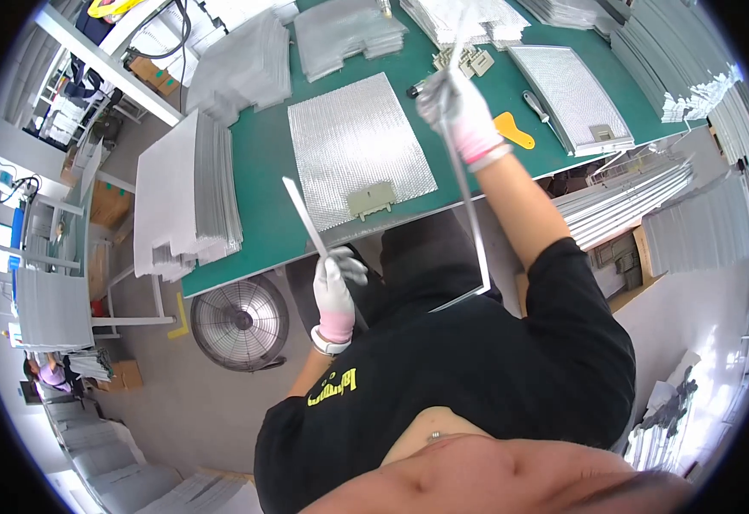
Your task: Assembling industrial metal mesh filters by fitting metal frames and securing components using a hammer and power tool.
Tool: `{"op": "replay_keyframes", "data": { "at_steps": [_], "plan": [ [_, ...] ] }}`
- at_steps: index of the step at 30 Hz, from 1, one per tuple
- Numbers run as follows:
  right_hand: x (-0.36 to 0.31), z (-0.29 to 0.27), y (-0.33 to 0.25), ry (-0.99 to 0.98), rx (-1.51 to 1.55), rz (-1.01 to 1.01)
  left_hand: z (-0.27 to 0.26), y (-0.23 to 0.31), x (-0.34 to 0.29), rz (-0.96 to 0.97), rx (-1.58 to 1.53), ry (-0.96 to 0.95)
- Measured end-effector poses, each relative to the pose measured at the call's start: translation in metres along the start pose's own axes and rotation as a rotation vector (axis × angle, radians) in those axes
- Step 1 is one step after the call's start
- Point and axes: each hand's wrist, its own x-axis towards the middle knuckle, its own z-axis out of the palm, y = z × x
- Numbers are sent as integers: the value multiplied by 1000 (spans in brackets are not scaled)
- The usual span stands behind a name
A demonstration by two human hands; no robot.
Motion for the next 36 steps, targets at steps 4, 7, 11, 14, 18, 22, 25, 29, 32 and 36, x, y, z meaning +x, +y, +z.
{"op": "replay_keyframes", "data": {
  "at_steps": [4, 7, 11, 14, 18, 22, 25, 29, 32, 36],
  "plan": [
    [7, -52, 37, 241, 29, 56, 2, 5, -14, 520, 1074, 262],
    [-13, -71, 44, 189, -136, 61, 22, 3, -19, 460, 550, -214],
    [-57, -61, 48, 198, -540, 263, 72, -50, 15, -677, -803, -63],
    [-103, -47, 44, 41, -973, 290, 103, -58, 32, -758, -828, -65],
    [-167, -23, 36, 83, -1130, -31, 112, -54, 17, -589, -582, -9],
    [-174, -48, 52, 88, -902, -14, 119, -29, 63, -489, -1174, -158],
    [-162, -42, 58, 83, -725, 65, 131, -40, 115, -519, -1051, -162],
    [-150, -40, 54, 83, -615, 147, 136, -58, 159, -456, -999, -1],
    [-147, -46, 54, 83, -552, 200, 130, -69, 163, -363, -931, -91],
    [-152, -48, 57, 91, -742, 163, 142, -63, 155, -356, -930, -32]
  ]
}}
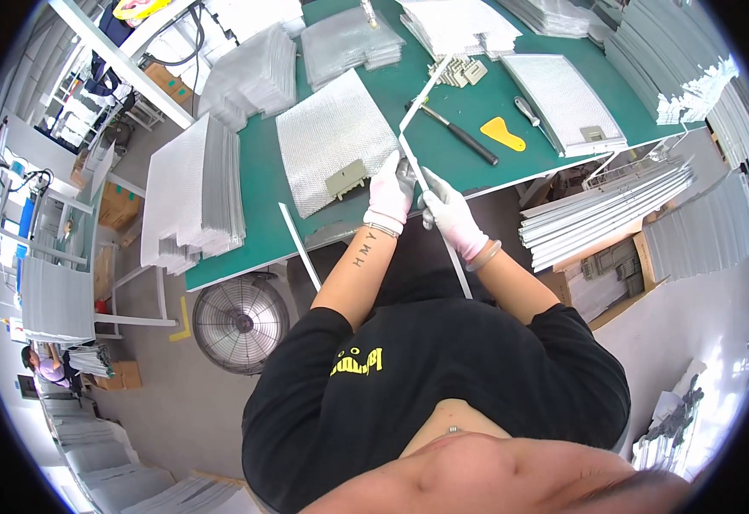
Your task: Assembling industrial metal mesh filters by fitting metal frames and securing components using a hammer and power tool.
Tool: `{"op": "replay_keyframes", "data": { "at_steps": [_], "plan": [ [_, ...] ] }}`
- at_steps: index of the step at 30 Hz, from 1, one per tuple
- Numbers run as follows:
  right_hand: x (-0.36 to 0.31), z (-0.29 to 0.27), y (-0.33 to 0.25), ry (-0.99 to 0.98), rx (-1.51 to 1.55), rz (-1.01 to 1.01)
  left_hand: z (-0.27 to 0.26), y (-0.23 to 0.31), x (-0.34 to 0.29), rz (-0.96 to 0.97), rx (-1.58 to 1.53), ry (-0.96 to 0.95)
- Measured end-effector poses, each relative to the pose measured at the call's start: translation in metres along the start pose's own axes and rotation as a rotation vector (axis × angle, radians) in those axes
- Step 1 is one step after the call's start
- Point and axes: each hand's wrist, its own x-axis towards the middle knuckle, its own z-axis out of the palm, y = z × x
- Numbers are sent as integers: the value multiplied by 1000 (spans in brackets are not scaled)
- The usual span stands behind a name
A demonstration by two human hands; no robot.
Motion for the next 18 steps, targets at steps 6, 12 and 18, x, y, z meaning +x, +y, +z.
{"op": "replay_keyframes", "data": {
  "at_steps": [6, 12, 18],
  "plan": [
    [-8, 0, -5, 0, -15, 10, -13, -8, 3, 104, 34, 0],
    [-14, -2, -6, -36, 115, 46, -5, -4, -6, 70, 18, 36],
    [-25, 2, -4, -51, 123, 49, 0, -1, -11, 74, 12, 20]
  ]
}}
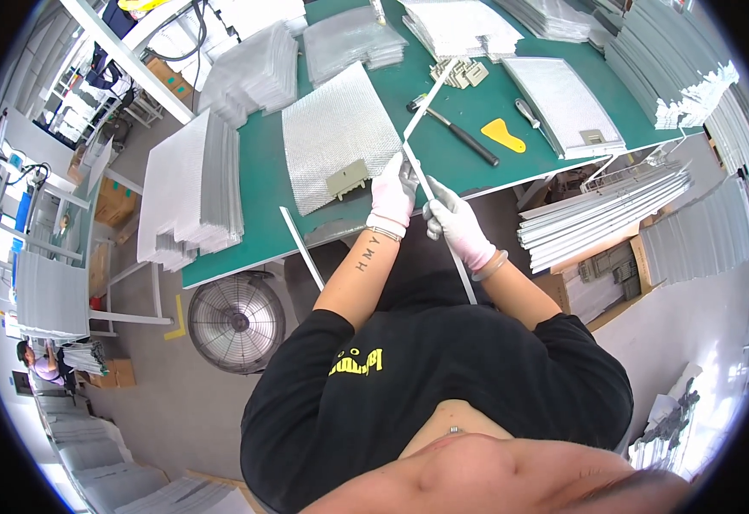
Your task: Assembling industrial metal mesh filters by fitting metal frames and securing components using a hammer and power tool.
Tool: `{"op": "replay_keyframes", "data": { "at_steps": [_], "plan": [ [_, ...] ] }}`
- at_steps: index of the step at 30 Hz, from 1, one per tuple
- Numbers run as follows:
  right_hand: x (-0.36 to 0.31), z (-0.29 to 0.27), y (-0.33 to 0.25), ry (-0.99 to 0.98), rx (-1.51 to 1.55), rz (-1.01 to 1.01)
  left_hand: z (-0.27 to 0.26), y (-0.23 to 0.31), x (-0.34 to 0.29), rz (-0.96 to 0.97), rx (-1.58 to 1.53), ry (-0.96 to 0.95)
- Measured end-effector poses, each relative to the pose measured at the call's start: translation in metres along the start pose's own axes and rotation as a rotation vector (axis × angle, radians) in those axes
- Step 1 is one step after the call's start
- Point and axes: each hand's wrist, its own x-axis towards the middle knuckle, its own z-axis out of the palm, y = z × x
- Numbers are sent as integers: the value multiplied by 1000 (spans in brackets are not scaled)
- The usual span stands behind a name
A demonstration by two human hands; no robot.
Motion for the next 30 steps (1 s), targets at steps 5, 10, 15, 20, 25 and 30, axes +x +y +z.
{"op": "replay_keyframes", "data": {
  "at_steps": [5, 10, 15, 20, 25, 30],
  "plan": [
    [-1, 4, -3, 12, -48, 0, 8, 1, -8, 38, 118, 21],
    [0, 8, -4, 65, -309, 18, 3, -2, 0, 48, 72, -6],
    [-3, 11, -2, 86, -281, 34, 3, -2, 1, 67, 133, 1],
    [43, 6, -27, 39, -497, -43, -3, -1, -2, -7, 113, 26],
    [130, -7, -41, -65, -708, 60, -6, 0, -37, 60, 241, -129],
    [142, -14, -42, -165, -433, 123, 5, 112, -119, 462, 1212, -268]
  ]
}}
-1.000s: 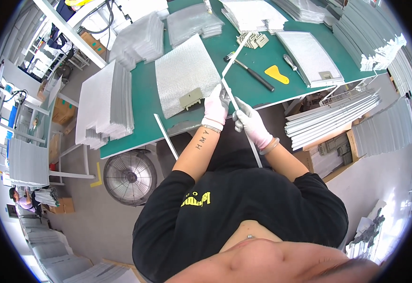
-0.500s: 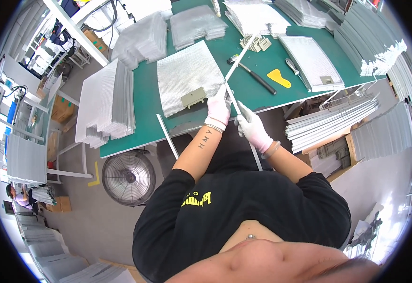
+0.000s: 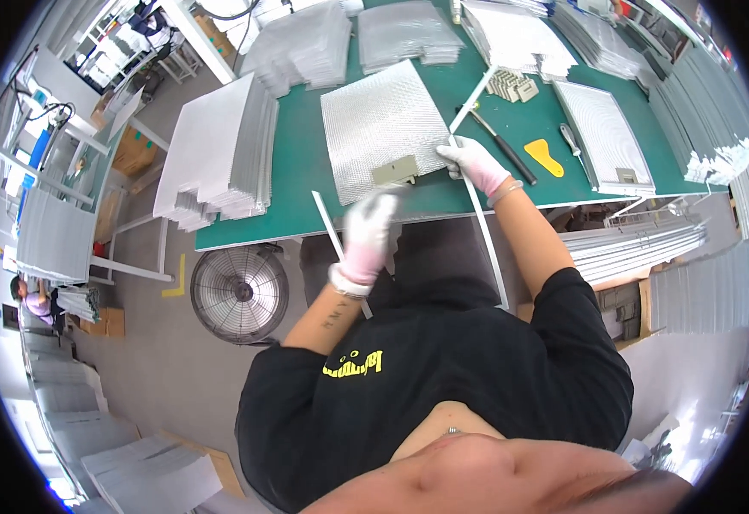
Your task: Assembling industrial metal mesh filters by fitting metal frames and securing components using a hammer and power tool.
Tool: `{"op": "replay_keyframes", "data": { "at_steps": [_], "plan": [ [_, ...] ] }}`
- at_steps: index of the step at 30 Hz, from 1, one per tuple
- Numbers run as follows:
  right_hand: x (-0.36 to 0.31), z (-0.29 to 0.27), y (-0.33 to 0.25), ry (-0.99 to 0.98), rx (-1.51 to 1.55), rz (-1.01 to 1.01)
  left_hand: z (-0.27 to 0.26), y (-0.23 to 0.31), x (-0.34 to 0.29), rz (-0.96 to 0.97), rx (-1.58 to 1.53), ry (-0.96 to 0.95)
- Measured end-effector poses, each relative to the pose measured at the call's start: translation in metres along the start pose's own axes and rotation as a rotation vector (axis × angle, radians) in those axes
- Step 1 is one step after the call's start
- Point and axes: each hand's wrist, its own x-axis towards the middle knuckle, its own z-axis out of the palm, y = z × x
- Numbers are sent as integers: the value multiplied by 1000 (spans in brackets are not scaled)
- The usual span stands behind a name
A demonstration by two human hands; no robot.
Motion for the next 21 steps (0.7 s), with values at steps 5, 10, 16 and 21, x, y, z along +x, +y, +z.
{"op": "replay_keyframes", "data": {
  "at_steps": [5, 10, 16, 21],
  "plan": [
    [0, 24, -2, -101, 336, 42, -136, -94, 23, -77, -74, 81],
    [-19, 31, -8, -24, 304, -73, -113, -22, 28, -252, -530, -135],
    [-58, 23, -39, -51, 324, -210, -96, 15, 24, -266, -311, 110],
    [-73, 34, -57, -44, 316, -293, -78, 43, 11, 168, -201, 199]
  ]
}}
